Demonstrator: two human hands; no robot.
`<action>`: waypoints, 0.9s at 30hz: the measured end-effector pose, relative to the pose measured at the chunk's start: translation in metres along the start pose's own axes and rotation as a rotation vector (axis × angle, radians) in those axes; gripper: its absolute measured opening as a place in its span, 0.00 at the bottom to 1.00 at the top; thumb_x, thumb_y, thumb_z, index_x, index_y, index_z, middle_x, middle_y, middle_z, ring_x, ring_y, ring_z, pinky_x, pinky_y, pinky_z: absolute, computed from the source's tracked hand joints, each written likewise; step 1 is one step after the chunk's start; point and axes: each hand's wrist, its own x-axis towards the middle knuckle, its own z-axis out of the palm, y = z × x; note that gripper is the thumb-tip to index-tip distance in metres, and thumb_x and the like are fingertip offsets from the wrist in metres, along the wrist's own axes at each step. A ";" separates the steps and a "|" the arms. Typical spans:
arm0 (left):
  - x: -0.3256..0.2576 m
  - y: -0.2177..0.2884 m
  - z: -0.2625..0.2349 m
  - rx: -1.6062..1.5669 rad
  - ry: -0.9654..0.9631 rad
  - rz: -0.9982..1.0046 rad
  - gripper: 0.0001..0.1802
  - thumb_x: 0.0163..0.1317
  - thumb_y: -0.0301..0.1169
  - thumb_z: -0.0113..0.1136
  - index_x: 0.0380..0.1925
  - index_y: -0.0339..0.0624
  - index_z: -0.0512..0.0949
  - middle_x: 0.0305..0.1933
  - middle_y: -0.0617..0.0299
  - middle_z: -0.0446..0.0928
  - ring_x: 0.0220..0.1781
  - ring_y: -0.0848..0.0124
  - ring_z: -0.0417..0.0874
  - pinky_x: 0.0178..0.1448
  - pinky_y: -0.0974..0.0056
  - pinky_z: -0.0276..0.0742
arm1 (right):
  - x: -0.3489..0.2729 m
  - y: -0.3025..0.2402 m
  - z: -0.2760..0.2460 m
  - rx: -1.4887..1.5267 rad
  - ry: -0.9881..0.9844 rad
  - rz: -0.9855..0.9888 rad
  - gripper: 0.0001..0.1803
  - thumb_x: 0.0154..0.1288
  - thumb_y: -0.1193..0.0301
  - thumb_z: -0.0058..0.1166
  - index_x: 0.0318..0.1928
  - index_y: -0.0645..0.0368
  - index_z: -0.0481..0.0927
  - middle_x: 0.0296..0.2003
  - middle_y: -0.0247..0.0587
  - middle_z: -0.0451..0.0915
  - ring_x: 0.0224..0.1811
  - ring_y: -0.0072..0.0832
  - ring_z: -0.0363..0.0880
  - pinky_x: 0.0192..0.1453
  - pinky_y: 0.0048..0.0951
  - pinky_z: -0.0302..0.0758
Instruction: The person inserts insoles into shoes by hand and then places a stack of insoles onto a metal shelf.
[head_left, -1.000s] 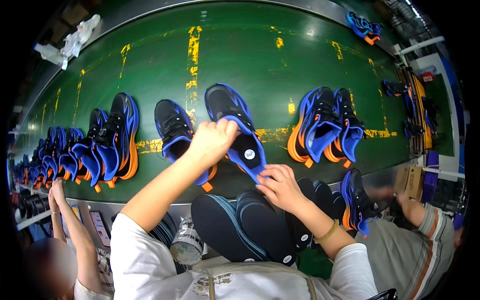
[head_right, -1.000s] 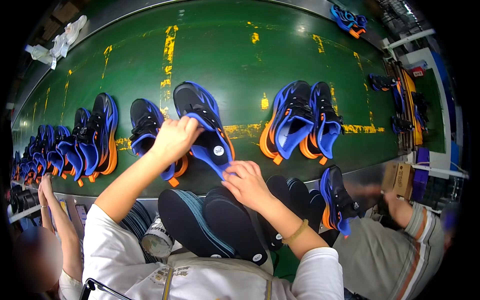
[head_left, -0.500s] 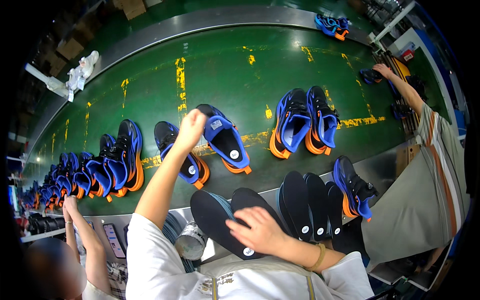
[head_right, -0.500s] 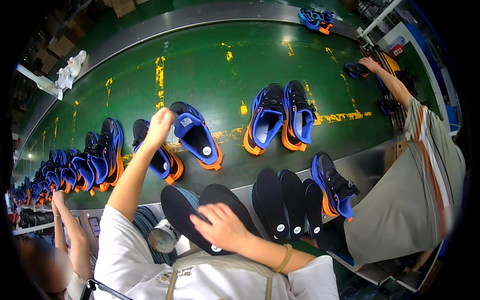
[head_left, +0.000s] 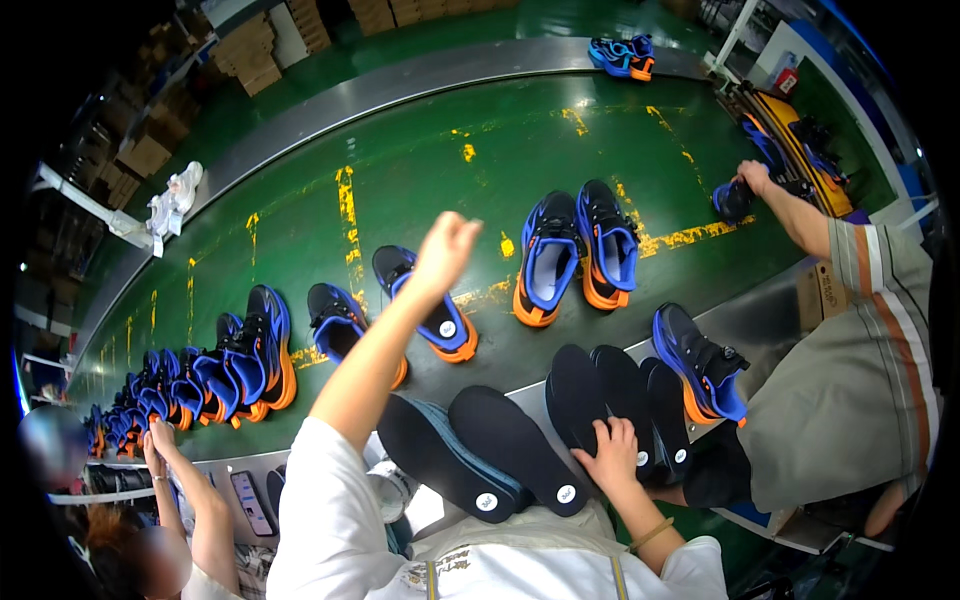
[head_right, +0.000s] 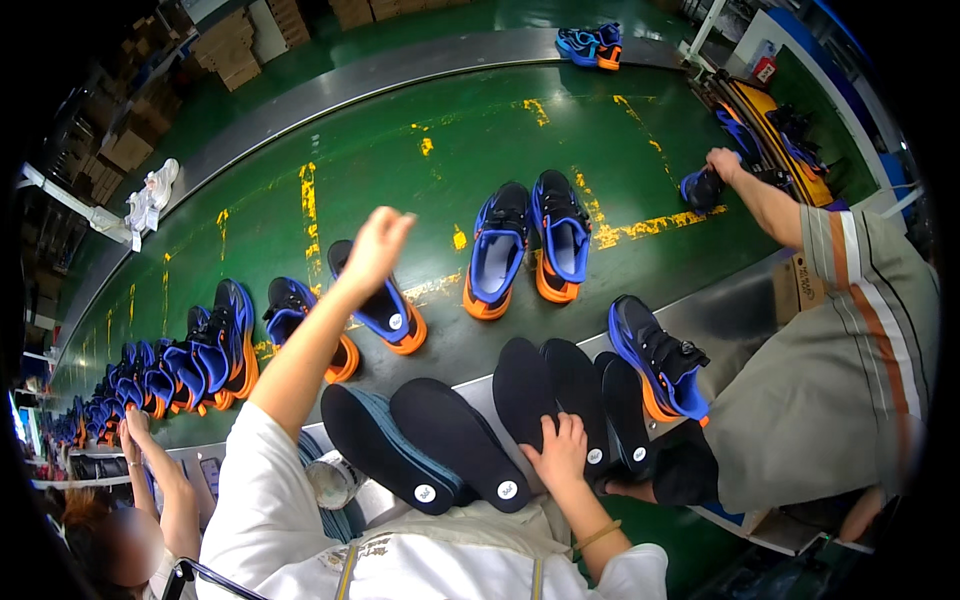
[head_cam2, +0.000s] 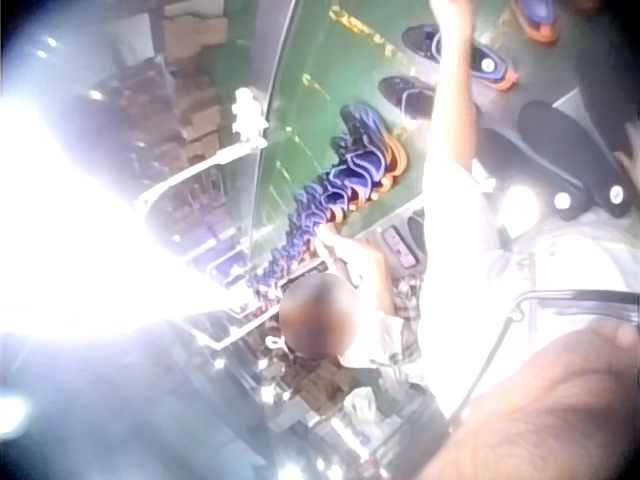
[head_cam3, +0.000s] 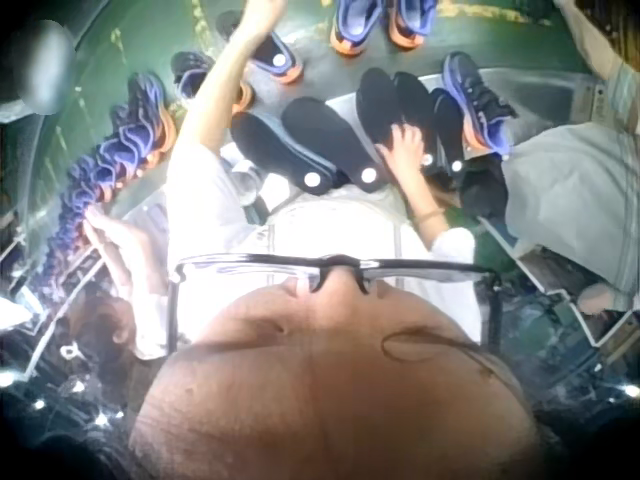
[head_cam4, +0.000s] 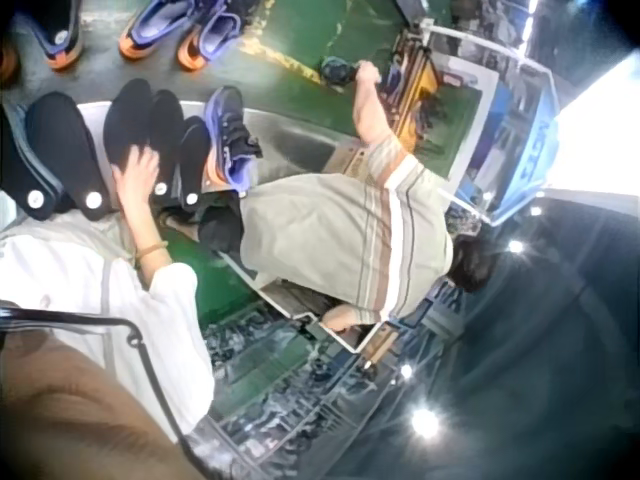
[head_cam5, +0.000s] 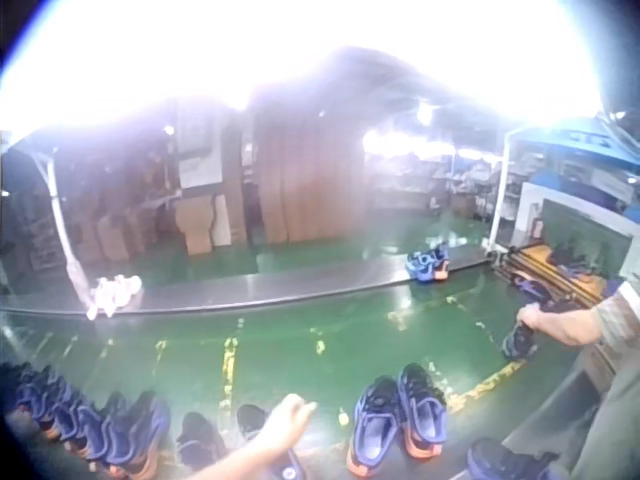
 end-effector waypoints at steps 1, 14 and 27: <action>0.005 -0.002 0.022 0.093 -0.023 0.200 0.19 0.59 0.44 0.52 0.41 0.41 0.69 0.27 0.48 0.76 0.29 0.58 0.79 0.33 0.59 0.73 | 0.001 -0.002 0.003 -0.005 0.029 0.001 0.32 0.41 0.56 0.64 0.46 0.59 0.72 0.48 0.50 0.67 0.55 0.46 0.59 0.58 0.44 0.57; 0.050 0.024 0.060 0.646 -0.271 0.390 0.19 0.62 0.46 0.45 0.38 0.42 0.73 0.19 0.50 0.76 0.23 0.53 0.78 0.27 0.54 0.73 | 0.026 0.039 -0.069 0.517 0.249 0.049 0.26 0.60 0.72 0.46 0.58 0.68 0.61 0.54 0.56 0.63 0.53 0.44 0.66 0.58 0.34 0.62; 0.018 -0.003 0.048 0.076 -0.194 -0.136 0.26 0.58 0.48 0.51 0.37 0.32 0.76 0.27 0.47 0.78 0.32 0.63 0.80 0.38 0.62 0.73 | 0.176 -0.038 -0.137 0.136 0.184 -0.578 0.05 0.47 0.73 0.53 0.21 0.63 0.78 0.38 0.41 0.79 0.37 0.35 0.72 0.43 0.32 0.71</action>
